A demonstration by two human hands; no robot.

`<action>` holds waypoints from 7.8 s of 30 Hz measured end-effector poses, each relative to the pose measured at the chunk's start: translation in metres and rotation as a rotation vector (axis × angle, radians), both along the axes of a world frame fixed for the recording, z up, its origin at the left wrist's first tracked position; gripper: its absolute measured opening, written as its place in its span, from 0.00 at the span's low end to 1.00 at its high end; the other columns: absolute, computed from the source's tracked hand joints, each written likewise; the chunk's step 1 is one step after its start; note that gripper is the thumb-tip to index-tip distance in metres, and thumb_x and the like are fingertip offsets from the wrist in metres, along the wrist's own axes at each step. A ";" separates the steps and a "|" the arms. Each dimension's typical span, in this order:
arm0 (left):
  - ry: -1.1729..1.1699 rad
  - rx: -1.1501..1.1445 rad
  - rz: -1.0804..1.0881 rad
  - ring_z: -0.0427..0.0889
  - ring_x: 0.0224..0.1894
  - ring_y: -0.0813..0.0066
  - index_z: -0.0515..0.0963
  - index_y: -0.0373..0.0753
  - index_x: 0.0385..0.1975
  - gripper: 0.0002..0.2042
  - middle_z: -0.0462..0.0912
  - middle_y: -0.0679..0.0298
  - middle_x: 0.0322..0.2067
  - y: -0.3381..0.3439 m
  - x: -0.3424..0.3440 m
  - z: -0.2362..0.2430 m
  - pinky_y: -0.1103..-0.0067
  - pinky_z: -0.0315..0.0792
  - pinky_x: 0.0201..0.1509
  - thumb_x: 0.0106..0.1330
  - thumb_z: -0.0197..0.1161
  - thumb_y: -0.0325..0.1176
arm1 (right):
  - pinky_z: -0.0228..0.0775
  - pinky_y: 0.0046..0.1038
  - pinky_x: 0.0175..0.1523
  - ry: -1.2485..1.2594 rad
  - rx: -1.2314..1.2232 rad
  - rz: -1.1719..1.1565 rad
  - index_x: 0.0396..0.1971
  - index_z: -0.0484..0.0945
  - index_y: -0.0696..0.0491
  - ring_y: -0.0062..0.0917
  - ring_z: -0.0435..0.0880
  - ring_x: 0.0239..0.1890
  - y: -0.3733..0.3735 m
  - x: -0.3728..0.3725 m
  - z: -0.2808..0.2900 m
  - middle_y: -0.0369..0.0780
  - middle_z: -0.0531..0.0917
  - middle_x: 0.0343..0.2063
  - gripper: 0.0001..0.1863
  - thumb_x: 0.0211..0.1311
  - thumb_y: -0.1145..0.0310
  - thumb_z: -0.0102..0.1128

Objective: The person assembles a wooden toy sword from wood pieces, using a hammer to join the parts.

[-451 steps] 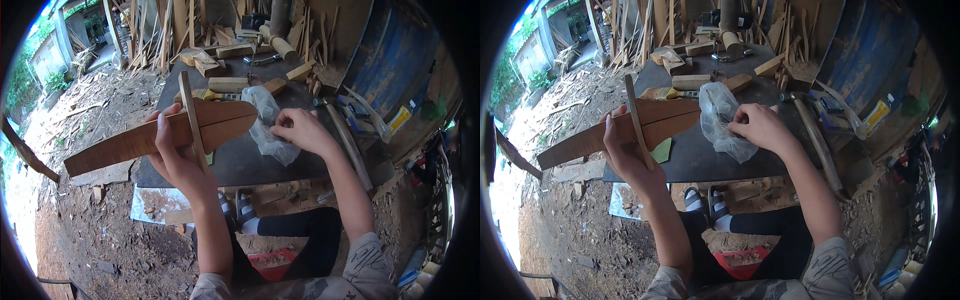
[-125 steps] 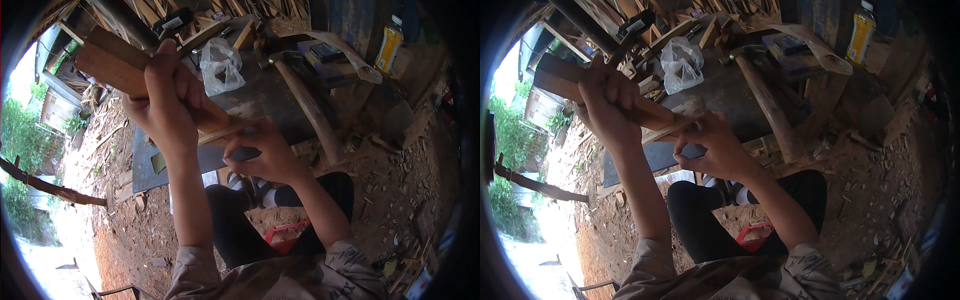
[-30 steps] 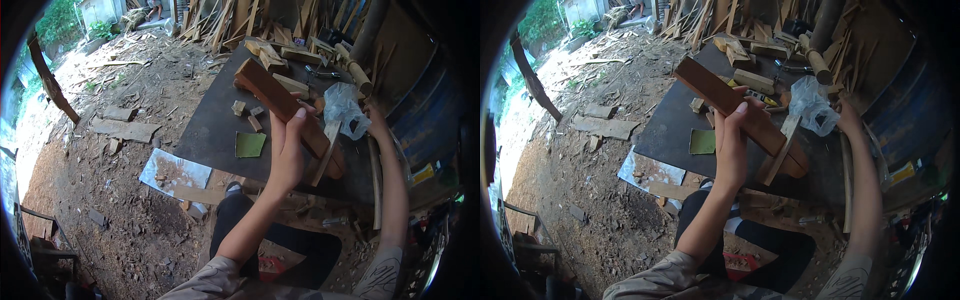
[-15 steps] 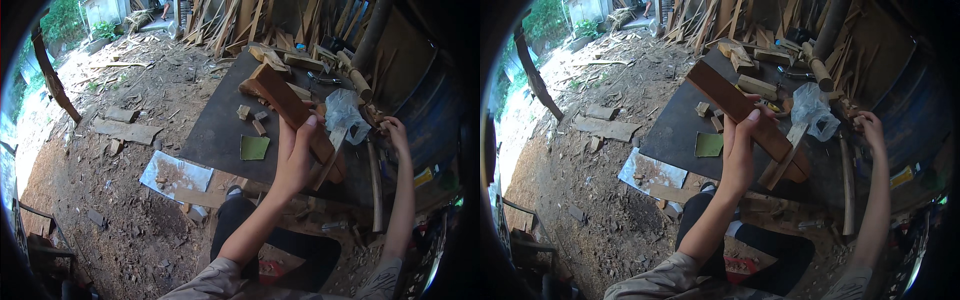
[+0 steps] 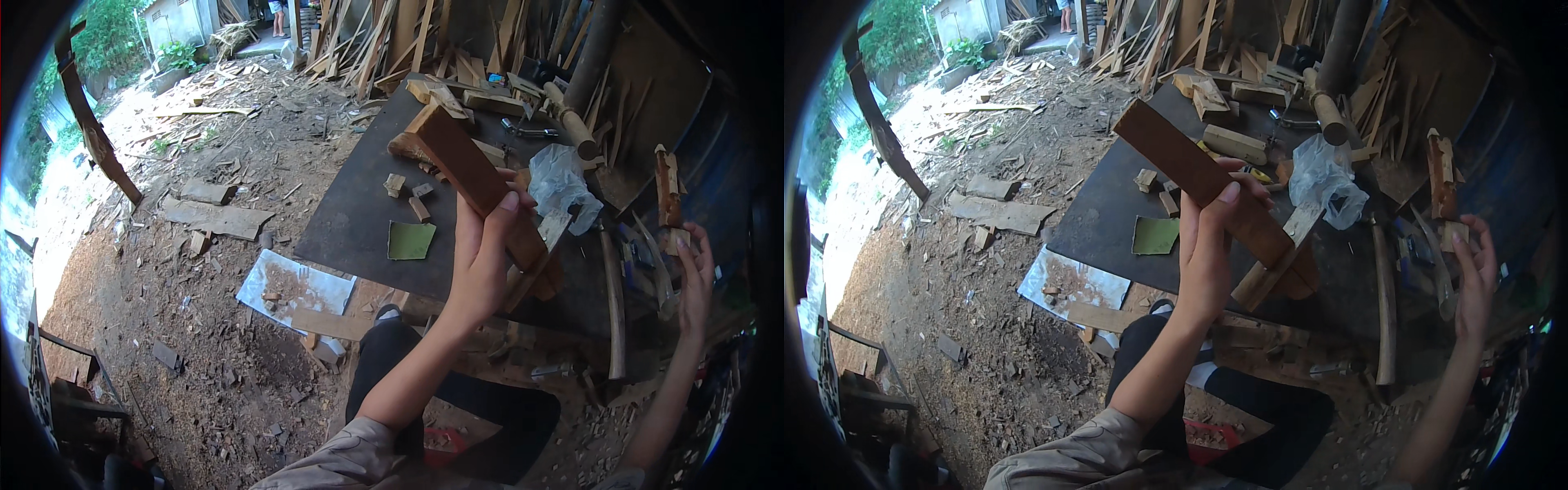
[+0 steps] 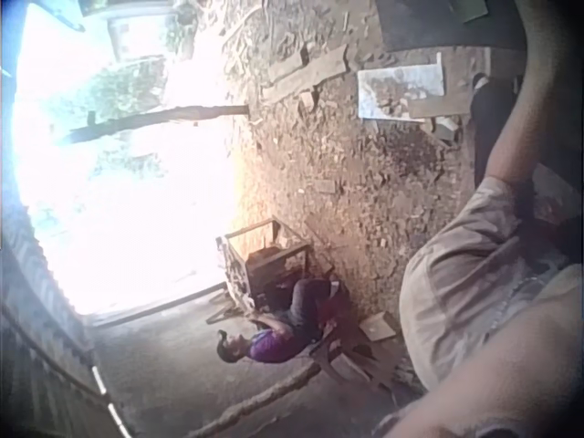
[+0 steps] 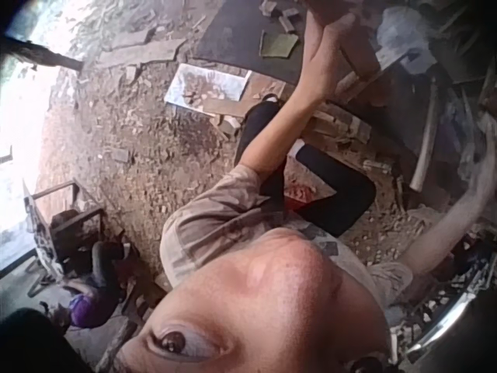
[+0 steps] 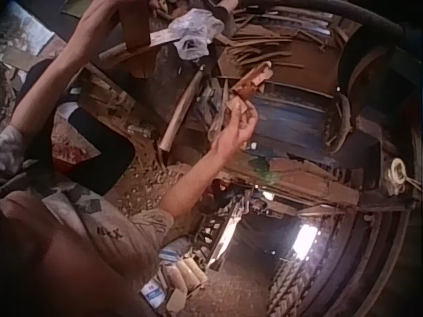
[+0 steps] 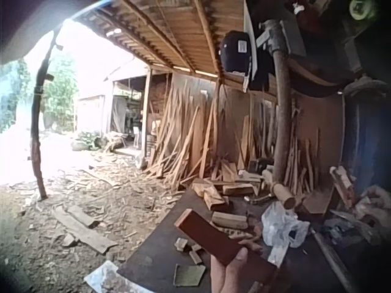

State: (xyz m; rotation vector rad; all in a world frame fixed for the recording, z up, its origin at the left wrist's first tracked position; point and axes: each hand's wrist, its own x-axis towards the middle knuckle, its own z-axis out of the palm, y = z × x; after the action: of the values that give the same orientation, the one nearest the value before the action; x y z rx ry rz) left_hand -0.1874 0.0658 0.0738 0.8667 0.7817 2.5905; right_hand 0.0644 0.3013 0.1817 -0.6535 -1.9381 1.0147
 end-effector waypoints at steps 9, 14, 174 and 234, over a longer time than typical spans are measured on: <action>0.165 -0.034 0.023 0.81 0.43 0.73 0.66 0.36 0.59 0.18 0.78 0.61 0.40 -0.002 0.017 0.009 0.74 0.75 0.51 0.82 0.50 0.43 | 0.66 0.25 0.63 0.078 0.093 0.237 0.53 0.69 0.54 0.22 0.82 0.56 -0.059 0.003 0.006 0.43 0.86 0.48 0.13 0.74 0.72 0.59; 0.324 -0.042 0.018 0.80 0.42 0.75 0.66 0.37 0.57 0.16 0.78 0.63 0.40 0.010 0.023 0.011 0.75 0.74 0.50 0.81 0.54 0.42 | 0.67 0.28 0.64 0.091 0.155 0.298 0.51 0.69 0.53 0.23 0.82 0.57 -0.081 0.003 0.021 0.45 0.86 0.49 0.12 0.74 0.72 0.59; 0.558 -0.203 -0.166 0.75 0.25 0.80 0.76 0.41 0.39 0.17 0.77 0.67 0.24 0.095 0.029 0.120 0.81 0.71 0.28 0.77 0.59 0.51 | 0.77 0.25 0.50 -0.270 0.081 0.411 0.64 0.75 0.55 0.19 0.83 0.40 -0.123 0.048 -0.079 0.36 0.84 0.39 0.23 0.71 0.71 0.63; -0.625 -0.240 0.055 0.79 0.36 0.62 0.71 0.40 0.51 0.17 0.75 0.58 0.37 0.062 -0.096 -0.043 0.65 0.81 0.43 0.74 0.60 0.46 | 0.77 0.36 0.58 0.041 0.041 0.285 0.61 0.71 0.52 0.35 0.87 0.53 -0.117 -0.078 -0.138 0.47 0.84 0.51 0.31 0.58 0.69 0.73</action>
State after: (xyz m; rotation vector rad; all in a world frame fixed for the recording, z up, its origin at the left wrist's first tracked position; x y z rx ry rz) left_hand -0.2836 0.1281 0.0306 -0.0456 0.8917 2.5112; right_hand -0.0136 0.1842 0.0433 -0.3355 -2.0480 1.1473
